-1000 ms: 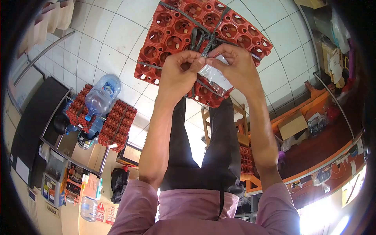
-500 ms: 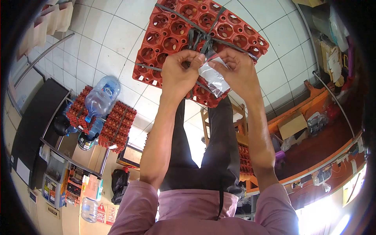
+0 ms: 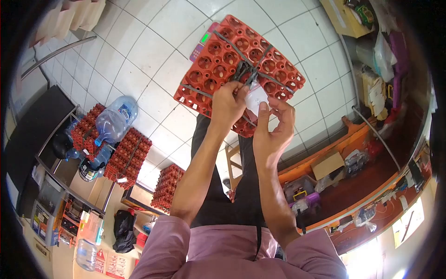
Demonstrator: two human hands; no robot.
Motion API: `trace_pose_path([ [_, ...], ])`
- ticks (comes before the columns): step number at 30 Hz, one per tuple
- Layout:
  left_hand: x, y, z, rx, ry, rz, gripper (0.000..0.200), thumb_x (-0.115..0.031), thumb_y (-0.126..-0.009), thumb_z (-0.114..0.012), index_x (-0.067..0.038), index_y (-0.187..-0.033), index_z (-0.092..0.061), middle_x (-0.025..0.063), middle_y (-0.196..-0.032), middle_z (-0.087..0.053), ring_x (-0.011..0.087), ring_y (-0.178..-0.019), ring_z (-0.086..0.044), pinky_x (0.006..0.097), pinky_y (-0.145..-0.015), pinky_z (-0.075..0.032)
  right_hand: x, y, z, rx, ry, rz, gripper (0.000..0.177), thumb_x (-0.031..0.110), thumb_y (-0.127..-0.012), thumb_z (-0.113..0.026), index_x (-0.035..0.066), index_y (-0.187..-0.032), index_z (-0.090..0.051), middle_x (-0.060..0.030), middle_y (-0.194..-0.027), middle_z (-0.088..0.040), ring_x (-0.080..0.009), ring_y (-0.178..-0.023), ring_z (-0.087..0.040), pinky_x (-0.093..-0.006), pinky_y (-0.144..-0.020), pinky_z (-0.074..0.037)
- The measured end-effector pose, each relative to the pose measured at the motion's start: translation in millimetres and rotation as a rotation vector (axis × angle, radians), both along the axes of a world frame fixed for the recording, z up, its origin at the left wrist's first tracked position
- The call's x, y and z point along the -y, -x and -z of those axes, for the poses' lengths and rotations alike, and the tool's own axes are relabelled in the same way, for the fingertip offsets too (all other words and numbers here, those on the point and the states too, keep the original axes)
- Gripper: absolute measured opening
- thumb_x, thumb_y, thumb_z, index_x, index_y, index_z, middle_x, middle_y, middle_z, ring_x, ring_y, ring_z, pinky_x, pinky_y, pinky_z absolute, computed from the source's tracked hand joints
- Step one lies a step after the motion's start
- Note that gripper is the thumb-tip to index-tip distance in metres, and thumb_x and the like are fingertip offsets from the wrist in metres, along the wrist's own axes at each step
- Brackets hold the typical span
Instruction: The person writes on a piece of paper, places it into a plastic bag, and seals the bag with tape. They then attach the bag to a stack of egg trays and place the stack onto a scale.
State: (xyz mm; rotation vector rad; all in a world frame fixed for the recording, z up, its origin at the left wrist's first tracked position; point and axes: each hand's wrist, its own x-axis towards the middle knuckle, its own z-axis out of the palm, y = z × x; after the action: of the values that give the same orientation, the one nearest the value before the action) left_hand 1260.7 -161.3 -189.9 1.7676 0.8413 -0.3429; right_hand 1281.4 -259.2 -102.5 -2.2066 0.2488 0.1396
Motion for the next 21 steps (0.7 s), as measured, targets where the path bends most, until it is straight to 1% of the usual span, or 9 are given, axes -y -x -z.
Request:
trace_pose_path([
  [3, 2, 15, -5, 0.144, 0.003, -0.143, 0.019, -0.013, -0.090, -0.066, 0.002, -0.100, -0.071, 0.0224, -0.090, -0.070, 0.0314, -0.070, -0.068, 0.0382, -0.064, -0.051, -9, -10, -18, 0.197, 0.170, -0.085, 0.015, 0.005, -0.087, -0.068, 0.000, -0.101, -0.065, -0.0126, -0.101, -0.064, -0.0235, -0.095, -0.061, -0.0349, -0.081, -0.046],
  [7, -7, 41, -25, 0.248, -0.063, -0.347, 0.023, -0.013, -0.093, -0.067, 0.000, -0.112, -0.068, 0.0095, -0.094, -0.073, 0.0110, -0.068, -0.063, 0.0252, -0.062, -0.049, 0, -37, -5, -0.017, -0.120, 0.094, 0.015, 0.006, -0.089, -0.067, -0.002, -0.102, -0.066, -0.0144, -0.096, -0.067, -0.0294, -0.095, -0.064, -0.0375, -0.088, -0.048],
  [8, -10, 47, -31, 0.134, -0.010, -0.404, 0.028, -0.010, -0.089, -0.070, -0.002, -0.115, -0.066, 0.0097, -0.099, -0.070, 0.0167, -0.076, -0.062, 0.0301, -0.069, -0.049, 4, -44, 6, -0.047, -0.084, 0.016, 0.017, 0.009, -0.090, -0.067, -0.002, -0.102, -0.066, -0.0152, -0.095, -0.068, -0.0309, -0.096, -0.064, -0.0390, -0.087, -0.049],
  [10, -17, 59, -32, 0.214, -0.304, -0.191, 0.032, -0.010, -0.084, -0.073, -0.003, -0.114, -0.064, 0.0101, -0.101, -0.068, 0.0228, -0.084, -0.060, 0.0354, -0.076, -0.047, 7, -60, 36, -0.102, -0.019, -0.146, 0.021, 0.015, -0.090, -0.069, -0.003, -0.100, -0.066, -0.0168, -0.095, -0.069, -0.0341, -0.096, -0.065, -0.0420, -0.087, -0.049],
  [11, -18, 65, -30, 0.244, -0.450, -0.083, 0.034, -0.010, -0.082, -0.074, -0.004, -0.114, -0.064, 0.0103, -0.102, -0.067, 0.0259, -0.088, -0.059, 0.0380, -0.080, -0.046, 9, -62, 54, -0.054, 0.126, -0.303, 0.024, 0.019, -0.090, -0.069, -0.003, -0.100, -0.067, -0.0175, -0.096, -0.069, -0.0351, -0.097, -0.064, -0.0437, -0.087, -0.049],
  [13, -9, 72, -27, 0.166, -0.425, -0.022, 0.039, -0.013, -0.079, -0.075, -0.006, -0.115, -0.062, 0.0115, -0.103, -0.065, 0.0325, -0.098, -0.055, 0.0455, -0.088, -0.039, 9, -61, 81, 0.043, 0.416, -0.617, 0.031, 0.026, -0.089, -0.071, -0.003, -0.098, -0.067, -0.0188, -0.098, -0.069, -0.0371, -0.098, -0.064, -0.0472, -0.087, -0.048],
  [14, -3, 76, -26, 0.116, -0.459, 0.027, 0.038, -0.014, -0.080, -0.075, -0.006, -0.114, -0.062, 0.0116, -0.103, -0.065, 0.0323, -0.097, -0.056, 0.0456, -0.087, -0.038, 7, -59, 86, 0.112, 0.556, -0.656, 0.040, 0.036, -0.087, -0.072, -0.003, -0.095, -0.069, -0.0192, -0.098, -0.069, -0.0386, -0.097, -0.062, -0.0514, -0.087, -0.046],
  [16, 4, 74, -23, 0.010, -0.480, 0.081, 0.035, -0.016, -0.080, -0.075, -0.004, -0.110, -0.061, 0.0125, -0.102, -0.066, 0.0321, -0.097, -0.056, 0.0462, -0.088, -0.036, -1, -64, 85, 0.038, 0.595, -0.647, 0.040, 0.037, -0.086, -0.072, -0.002, -0.093, -0.070, -0.0190, -0.098, -0.070, -0.0384, -0.097, -0.061, -0.0511, -0.087, -0.046],
  [21, 23, 68, -6, 0.028, -0.372, -0.209, 0.038, -0.020, -0.079, -0.077, 0.000, -0.107, -0.061, 0.0162, -0.094, -0.067, 0.0347, -0.091, -0.061, 0.0474, -0.085, -0.039, -7, -70, 93, -0.070, 0.680, -0.571, 0.041, 0.040, -0.076, -0.078, 0.000, -0.084, -0.073, -0.0172, -0.083, -0.071, -0.0376, -0.093, -0.062, -0.0490, -0.085, -0.047],
])
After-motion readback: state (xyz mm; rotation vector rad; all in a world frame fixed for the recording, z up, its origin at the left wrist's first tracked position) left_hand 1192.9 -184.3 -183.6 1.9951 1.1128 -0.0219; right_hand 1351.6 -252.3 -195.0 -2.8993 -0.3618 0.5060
